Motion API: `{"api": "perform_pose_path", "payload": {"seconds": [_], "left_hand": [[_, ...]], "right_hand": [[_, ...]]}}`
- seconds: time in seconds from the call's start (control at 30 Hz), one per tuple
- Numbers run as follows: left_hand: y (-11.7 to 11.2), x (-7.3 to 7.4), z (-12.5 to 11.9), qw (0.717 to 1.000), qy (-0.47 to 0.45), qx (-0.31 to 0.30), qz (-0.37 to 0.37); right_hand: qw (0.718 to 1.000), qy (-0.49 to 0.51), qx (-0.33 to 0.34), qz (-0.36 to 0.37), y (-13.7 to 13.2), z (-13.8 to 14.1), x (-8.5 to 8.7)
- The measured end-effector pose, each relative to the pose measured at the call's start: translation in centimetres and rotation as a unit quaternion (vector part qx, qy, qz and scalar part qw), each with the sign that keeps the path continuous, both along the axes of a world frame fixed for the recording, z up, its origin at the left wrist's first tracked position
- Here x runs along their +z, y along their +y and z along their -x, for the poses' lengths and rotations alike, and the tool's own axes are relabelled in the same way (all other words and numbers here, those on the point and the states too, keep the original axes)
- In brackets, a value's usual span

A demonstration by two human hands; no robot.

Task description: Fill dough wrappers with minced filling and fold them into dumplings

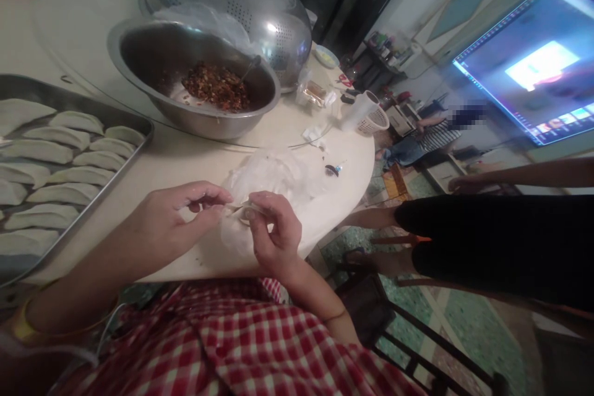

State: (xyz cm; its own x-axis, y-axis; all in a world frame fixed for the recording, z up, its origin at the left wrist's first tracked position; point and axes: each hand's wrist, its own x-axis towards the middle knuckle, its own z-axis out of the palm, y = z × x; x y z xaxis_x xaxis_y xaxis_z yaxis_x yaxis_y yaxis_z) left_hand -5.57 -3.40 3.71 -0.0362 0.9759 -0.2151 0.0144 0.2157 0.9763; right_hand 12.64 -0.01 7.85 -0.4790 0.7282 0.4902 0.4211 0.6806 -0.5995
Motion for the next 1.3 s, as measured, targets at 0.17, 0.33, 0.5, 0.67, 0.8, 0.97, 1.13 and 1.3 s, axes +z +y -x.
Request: {"api": "perform_pose_path", "payload": {"seconds": [0.17, 0.33, 0.5, 0.67, 0.8, 0.97, 1.13, 1.3], "left_hand": [[0.11, 0.1, -0.06, 1.0, 0.003, -0.001, -0.003], [0.13, 0.31, -0.01, 0.999, 0.014, -0.024, -0.039], [-0.21, 0.3, 0.09, 0.993, 0.054, -0.064, -0.078], [-0.38, 0.07, 0.32, 0.978, 0.099, -0.063, -0.172], [-0.35, -0.1, 0.68, 0.964, 0.121, -0.081, -0.221], [-0.26, 0.31, 0.94, 0.957, 0.137, -0.087, -0.241], [-0.26, 0.65, 0.74, 0.958, 0.132, -0.053, -0.249], [-0.38, 0.7, 0.49, 0.966, 0.115, -0.031, -0.231]], "right_hand": [[1.0, -0.013, -0.001, 0.005, -0.16, 0.04, 0.16], [1.0, -0.014, 0.007, 0.013, -0.26, -0.08, 0.07], [1.0, -0.015, 0.003, 0.008, -0.34, 0.13, -0.18], [0.999, -0.038, 0.005, 0.005, -0.5, 0.38, 0.15], [0.999, -0.049, 0.016, 0.006, -0.55, 0.37, 0.49], [0.998, -0.05, 0.015, 0.018, -0.65, 0.42, 0.66], [0.998, -0.046, 0.016, 0.037, -0.77, 0.49, 0.67], [0.998, -0.034, 0.024, 0.051, -0.84, 0.45, 0.74]]}}
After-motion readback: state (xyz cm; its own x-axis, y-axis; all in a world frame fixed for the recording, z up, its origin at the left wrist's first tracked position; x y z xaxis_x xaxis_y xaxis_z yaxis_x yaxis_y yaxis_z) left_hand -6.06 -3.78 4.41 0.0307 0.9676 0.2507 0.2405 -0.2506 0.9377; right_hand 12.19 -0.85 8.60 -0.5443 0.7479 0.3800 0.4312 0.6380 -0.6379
